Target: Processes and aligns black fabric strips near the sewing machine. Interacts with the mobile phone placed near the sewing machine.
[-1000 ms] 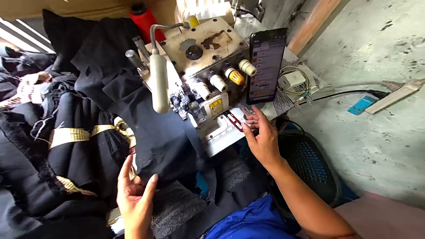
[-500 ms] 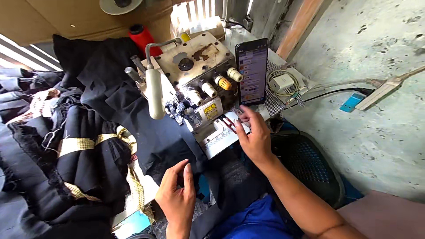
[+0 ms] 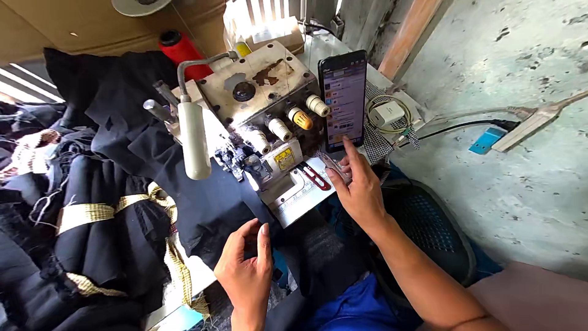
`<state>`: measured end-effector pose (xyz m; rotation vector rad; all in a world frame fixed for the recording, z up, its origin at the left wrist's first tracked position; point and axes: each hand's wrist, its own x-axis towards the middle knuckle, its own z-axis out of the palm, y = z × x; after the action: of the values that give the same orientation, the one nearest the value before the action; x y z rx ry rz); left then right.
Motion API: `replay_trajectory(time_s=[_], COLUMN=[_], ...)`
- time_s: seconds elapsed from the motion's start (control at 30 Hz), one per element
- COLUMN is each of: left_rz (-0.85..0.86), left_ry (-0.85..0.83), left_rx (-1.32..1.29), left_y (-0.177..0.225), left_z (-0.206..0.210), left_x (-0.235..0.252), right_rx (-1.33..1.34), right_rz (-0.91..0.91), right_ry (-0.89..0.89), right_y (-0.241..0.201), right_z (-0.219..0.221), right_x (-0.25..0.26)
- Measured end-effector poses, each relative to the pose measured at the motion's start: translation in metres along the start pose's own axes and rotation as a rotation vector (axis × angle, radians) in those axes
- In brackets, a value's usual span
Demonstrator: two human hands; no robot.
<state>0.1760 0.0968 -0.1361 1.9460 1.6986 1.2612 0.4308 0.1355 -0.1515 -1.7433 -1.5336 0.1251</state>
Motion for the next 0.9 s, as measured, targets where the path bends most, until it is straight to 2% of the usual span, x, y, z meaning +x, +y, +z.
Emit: replay_trajectory(time_s=[0.37,0.47,0.57,0.7,0.83,0.9], left_rz=[0.011,-0.026,-0.081,-0.202,-0.467,-0.523], left_ry=[0.03,0.004,-0.049,-0.167,-0.256,-0.279], left_rx=[0.159,0.127,-0.028,-0.418,-0.777,-0.915], left_y=[-0.005,-0.005,-0.007,-0.003,0.009,0.015], left_z=[0.019,0.019,0.015,0.008,-0.008,-0.016], left_x=[0.003,0.0,-0.003,-0.009,-0.012,-0.01], right_rx=[-0.082,-0.083,-0.108,-0.109,0.085,0.241], right_rz=[0.034,0.016,0.008,0.004,-0.033,-0.059], right_ry=[0.087,0.089,0.06,0.051,0.114,0.057], right_y=[0.009,0.007,0.003,0.002,-0.007,-0.022], right_z=[-0.01,-0.013,-0.014,-0.014,-0.012,-0.005], right_x=[0.014,0.021,0.029,0.034,0.021,0.01])
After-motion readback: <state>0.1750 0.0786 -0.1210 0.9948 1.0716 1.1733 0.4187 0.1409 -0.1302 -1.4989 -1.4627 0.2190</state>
